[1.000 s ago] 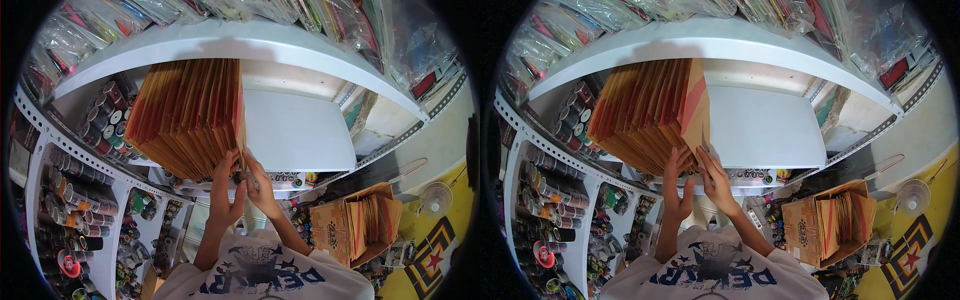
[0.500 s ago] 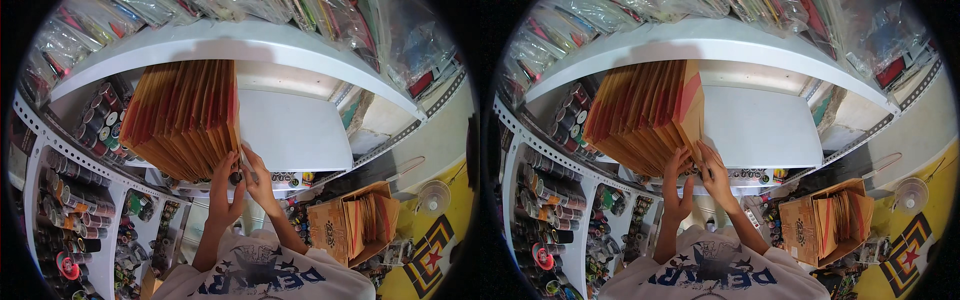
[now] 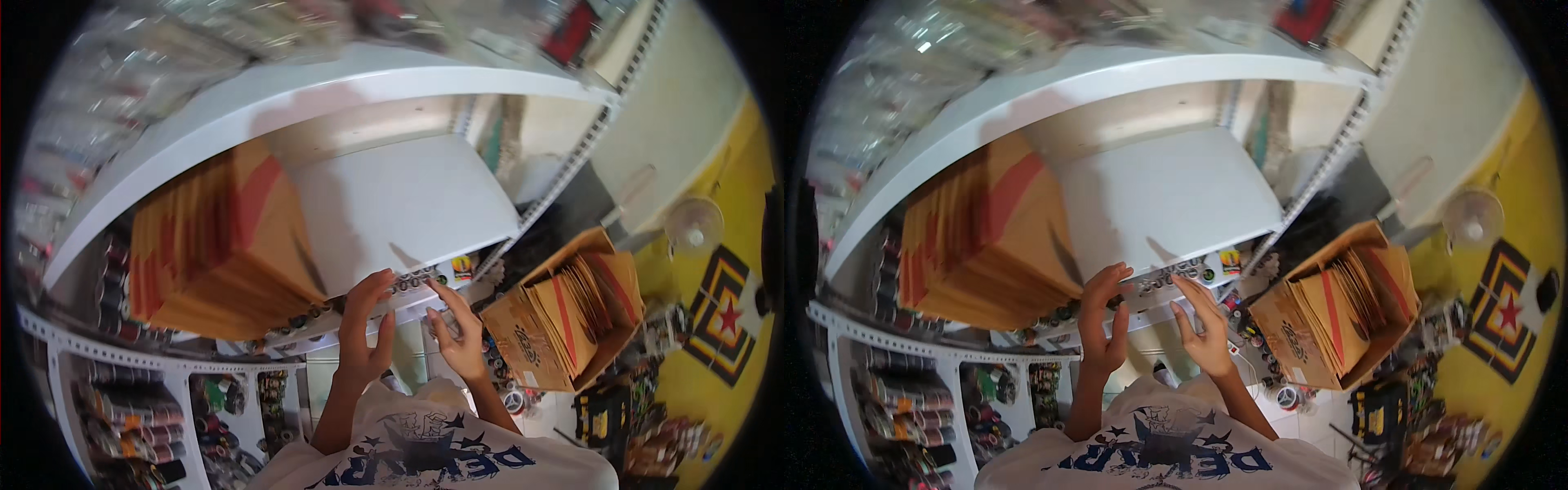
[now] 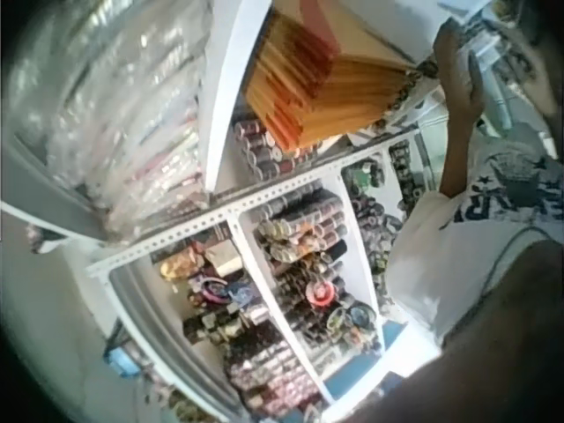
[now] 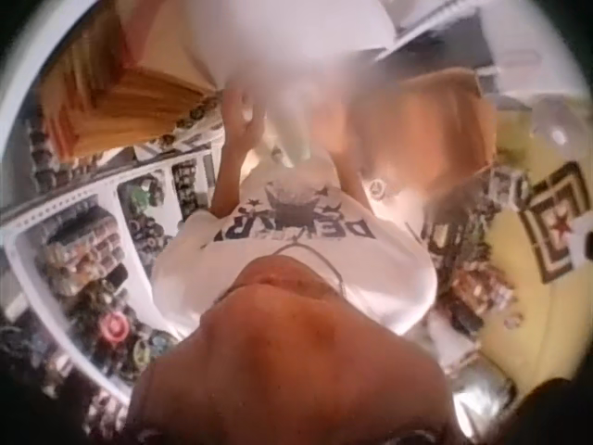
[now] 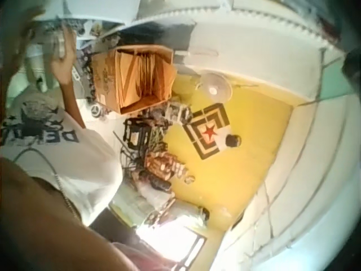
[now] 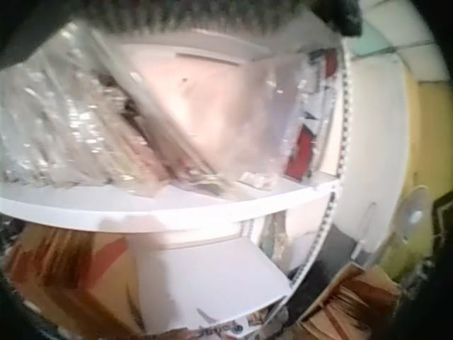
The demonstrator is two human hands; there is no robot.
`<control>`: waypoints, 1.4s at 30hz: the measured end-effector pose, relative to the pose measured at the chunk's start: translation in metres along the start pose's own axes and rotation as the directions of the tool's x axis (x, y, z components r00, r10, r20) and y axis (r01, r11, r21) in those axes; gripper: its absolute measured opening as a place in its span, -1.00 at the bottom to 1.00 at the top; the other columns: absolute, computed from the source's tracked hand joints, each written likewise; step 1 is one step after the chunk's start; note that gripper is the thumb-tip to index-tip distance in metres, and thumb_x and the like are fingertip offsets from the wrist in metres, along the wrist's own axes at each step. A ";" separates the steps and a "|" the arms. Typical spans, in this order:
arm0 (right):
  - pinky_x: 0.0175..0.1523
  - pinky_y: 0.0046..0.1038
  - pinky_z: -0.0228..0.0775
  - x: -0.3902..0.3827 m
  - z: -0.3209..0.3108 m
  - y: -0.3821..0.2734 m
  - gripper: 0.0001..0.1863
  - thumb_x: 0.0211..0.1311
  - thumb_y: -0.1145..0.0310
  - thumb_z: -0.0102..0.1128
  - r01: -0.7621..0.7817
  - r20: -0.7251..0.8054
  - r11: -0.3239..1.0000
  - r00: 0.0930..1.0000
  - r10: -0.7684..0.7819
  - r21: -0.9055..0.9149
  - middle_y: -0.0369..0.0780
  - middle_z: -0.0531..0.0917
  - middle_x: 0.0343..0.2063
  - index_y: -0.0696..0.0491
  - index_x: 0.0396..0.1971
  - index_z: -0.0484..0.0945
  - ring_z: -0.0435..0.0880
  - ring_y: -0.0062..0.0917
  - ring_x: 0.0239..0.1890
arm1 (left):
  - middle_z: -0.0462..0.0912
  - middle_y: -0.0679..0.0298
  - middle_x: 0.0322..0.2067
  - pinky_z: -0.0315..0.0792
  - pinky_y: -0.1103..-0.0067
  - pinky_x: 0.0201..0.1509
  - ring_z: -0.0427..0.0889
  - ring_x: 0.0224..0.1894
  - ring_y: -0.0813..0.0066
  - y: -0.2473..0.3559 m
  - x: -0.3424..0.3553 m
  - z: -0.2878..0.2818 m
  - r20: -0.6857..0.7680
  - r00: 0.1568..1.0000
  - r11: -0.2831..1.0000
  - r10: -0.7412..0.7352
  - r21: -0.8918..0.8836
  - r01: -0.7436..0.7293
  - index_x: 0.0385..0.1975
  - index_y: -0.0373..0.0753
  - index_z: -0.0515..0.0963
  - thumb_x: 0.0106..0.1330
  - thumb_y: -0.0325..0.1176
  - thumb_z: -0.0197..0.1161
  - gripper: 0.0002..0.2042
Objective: The person repeatedly picks up brown paper envelopes from a cardboard box, unfolds them, and places them into a vertical stack on a white shelf. The process involves lifting, unfolding, and aligning the envelopes one by one.
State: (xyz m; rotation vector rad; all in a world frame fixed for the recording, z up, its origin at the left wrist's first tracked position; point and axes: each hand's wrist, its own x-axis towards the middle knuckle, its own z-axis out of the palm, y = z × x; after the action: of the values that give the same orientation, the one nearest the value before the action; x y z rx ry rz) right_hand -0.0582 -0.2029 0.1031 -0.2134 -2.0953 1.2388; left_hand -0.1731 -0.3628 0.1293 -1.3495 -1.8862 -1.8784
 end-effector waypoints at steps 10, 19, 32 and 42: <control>0.43 -0.23 0.43 -0.074 -0.169 0.007 -0.57 0.41 0.63 0.33 -0.325 -0.579 0.933 0.795 0.182 -0.152 -0.03 0.74 0.21 0.15 0.26 0.68 0.68 -0.20 0.30 | 0.49 -0.04 0.40 0.54 0.28 0.43 0.52 0.44 0.02 0.033 0.041 0.175 0.438 0.897 0.964 0.054 -0.258 0.068 0.36 -0.34 0.54 0.46 -0.63 0.19 -0.54; 0.54 -0.03 0.26 -0.180 -0.275 0.062 -0.43 0.24 0.38 0.55 -0.597 -0.578 0.670 0.761 0.296 -0.442 -0.11 0.61 0.39 -0.01 0.28 0.69 0.47 -0.04 0.47 | 0.52 0.01 0.38 0.48 0.22 0.44 0.56 0.40 -0.02 0.030 0.005 0.310 0.788 0.602 0.973 0.129 -0.218 0.077 0.32 -0.22 0.60 0.52 -0.49 0.29 -0.61; 0.61 0.14 0.15 -0.262 -0.284 0.160 -0.31 0.13 0.55 0.48 -0.611 -0.402 0.601 0.791 0.460 -0.515 -0.21 0.54 0.47 -0.20 0.32 0.70 0.37 -0.12 0.58 | 0.50 0.25 0.40 0.07 -0.19 0.62 0.46 0.49 0.17 -0.041 -0.071 0.396 0.902 0.405 0.963 0.146 -0.036 -0.267 0.31 0.03 0.66 0.43 -0.20 0.46 -0.55; 0.53 -0.05 0.31 -0.247 -0.311 0.173 -0.33 0.12 0.62 0.43 -0.615 -0.410 0.590 0.788 0.459 -0.523 -0.08 0.57 0.44 -0.13 0.29 0.72 0.49 -0.07 0.49 | 0.53 0.27 0.33 0.04 -0.24 0.65 0.50 0.44 0.20 -0.060 -0.081 0.419 0.897 0.410 0.971 0.162 -0.071 -0.229 0.24 0.01 0.70 0.39 -0.28 0.47 -0.59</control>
State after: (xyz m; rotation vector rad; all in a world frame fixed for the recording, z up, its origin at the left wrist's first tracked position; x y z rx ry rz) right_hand 0.2901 -0.0024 -0.0590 -1.3464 -2.2288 0.6755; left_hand 0.0295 -0.0283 -0.0517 -2.7873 -1.9161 -0.9205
